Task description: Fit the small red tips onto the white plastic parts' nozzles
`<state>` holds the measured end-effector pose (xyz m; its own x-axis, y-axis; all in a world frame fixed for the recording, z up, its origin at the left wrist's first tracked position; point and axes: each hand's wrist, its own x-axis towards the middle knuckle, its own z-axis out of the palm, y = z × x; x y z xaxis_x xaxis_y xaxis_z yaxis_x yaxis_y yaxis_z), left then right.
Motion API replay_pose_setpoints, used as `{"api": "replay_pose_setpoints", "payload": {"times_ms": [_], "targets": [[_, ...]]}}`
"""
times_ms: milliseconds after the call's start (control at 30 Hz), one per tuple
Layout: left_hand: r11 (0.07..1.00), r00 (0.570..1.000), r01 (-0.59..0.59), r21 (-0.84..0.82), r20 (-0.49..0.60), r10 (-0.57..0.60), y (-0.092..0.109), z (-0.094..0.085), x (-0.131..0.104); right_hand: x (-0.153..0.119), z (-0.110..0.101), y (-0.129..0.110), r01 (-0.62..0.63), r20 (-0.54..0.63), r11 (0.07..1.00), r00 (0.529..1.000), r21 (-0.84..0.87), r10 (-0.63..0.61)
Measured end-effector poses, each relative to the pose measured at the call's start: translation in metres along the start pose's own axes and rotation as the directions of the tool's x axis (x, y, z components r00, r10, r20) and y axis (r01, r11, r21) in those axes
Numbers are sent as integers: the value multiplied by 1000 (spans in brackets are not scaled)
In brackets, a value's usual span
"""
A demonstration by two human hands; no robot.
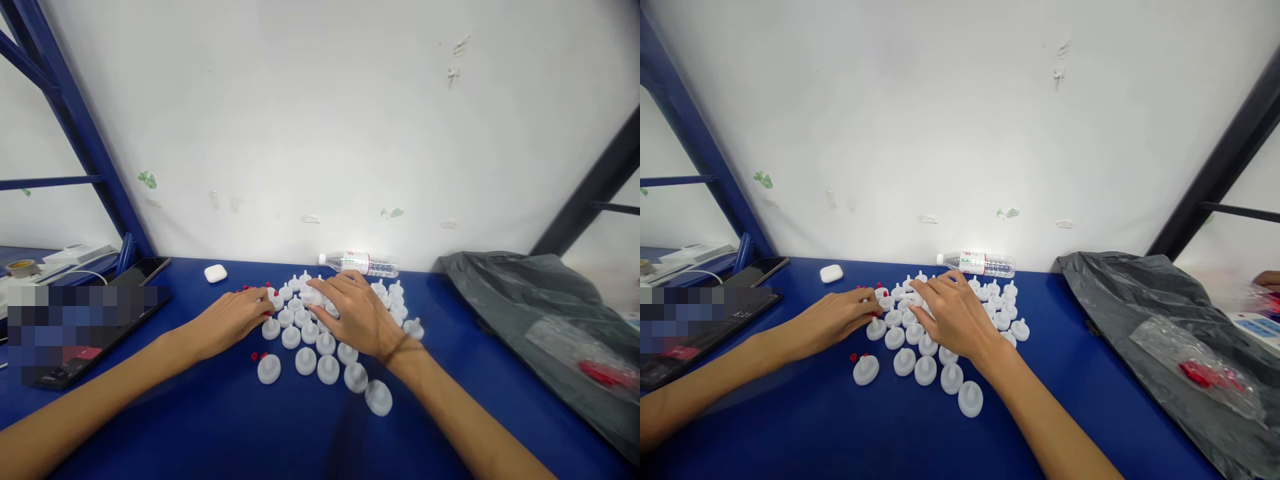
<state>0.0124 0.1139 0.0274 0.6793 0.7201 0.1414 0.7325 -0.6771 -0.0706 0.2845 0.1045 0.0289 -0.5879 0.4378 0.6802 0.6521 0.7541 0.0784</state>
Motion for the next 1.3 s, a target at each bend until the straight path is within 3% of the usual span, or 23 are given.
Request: {"api": "replay_pose_setpoints", "payload": {"times_ms": [433,600,800,900,1133,1300], "targets": [[995,995,75,71,62,-80,1,-7,-2,0,1,-3,3,37,1000,999,19,-4],[985,989,128,119,63,-136,-3,-18,-4,1,0,-3,-12,38,1000,999,20,12],[912,931,350,214,22,-363,-16,-31,-2,1,-1,-3,-9,35,1000,999,23,8],[874,893,412,257,78,-444,-24,-29,-3,1,0,-4,-2,32,1000,999,26,1],[825,850,458,331,107,-515,-28,-28,-8,0,1,-3,0,35,1000,999,31,-1],[802,846,488,343,41,-532,-26,-27,-7,0,0,-3,-7,50,999,999,37,6]]}}
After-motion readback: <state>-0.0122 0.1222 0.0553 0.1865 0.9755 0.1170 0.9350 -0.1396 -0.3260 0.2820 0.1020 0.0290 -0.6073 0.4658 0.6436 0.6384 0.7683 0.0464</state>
